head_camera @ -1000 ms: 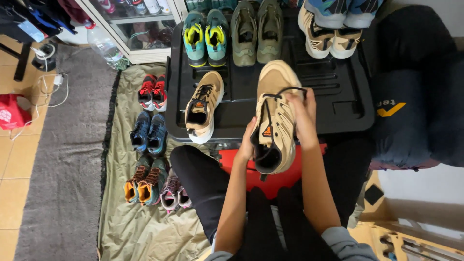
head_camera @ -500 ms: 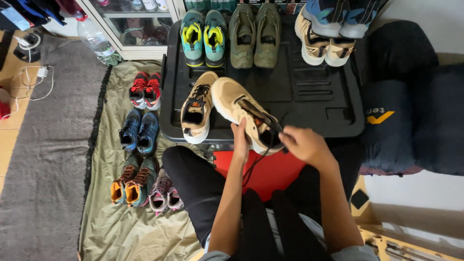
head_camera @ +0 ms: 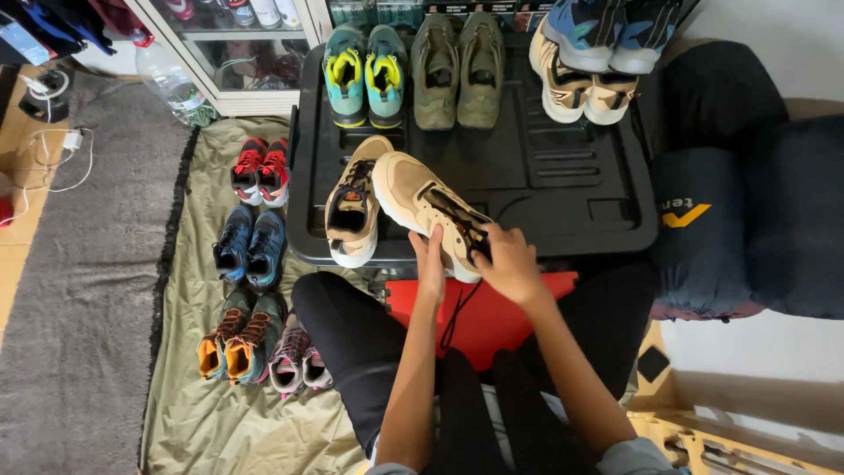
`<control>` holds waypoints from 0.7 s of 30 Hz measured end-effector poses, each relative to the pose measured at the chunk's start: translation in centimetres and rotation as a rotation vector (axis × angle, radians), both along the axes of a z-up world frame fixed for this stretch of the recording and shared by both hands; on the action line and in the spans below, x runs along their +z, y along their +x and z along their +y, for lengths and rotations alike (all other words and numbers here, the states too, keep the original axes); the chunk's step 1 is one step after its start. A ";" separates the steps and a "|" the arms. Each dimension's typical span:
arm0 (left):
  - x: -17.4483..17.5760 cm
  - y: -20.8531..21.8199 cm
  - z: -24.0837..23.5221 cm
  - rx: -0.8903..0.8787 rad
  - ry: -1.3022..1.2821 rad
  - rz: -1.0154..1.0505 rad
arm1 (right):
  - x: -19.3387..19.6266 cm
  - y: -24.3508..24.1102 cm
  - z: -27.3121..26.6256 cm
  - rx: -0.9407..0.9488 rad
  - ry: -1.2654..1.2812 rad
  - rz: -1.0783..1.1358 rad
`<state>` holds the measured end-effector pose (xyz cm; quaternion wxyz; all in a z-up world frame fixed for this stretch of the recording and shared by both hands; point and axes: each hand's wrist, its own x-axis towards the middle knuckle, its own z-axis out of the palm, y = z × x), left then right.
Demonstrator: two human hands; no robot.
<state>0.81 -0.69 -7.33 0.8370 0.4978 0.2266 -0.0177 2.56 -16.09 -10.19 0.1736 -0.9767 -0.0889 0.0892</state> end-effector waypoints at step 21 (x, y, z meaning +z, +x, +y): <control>-7.4 1.1 -0.5 0.258 0.108 -0.145 | 3.4 2.3 -9.3 0.044 0.569 0.058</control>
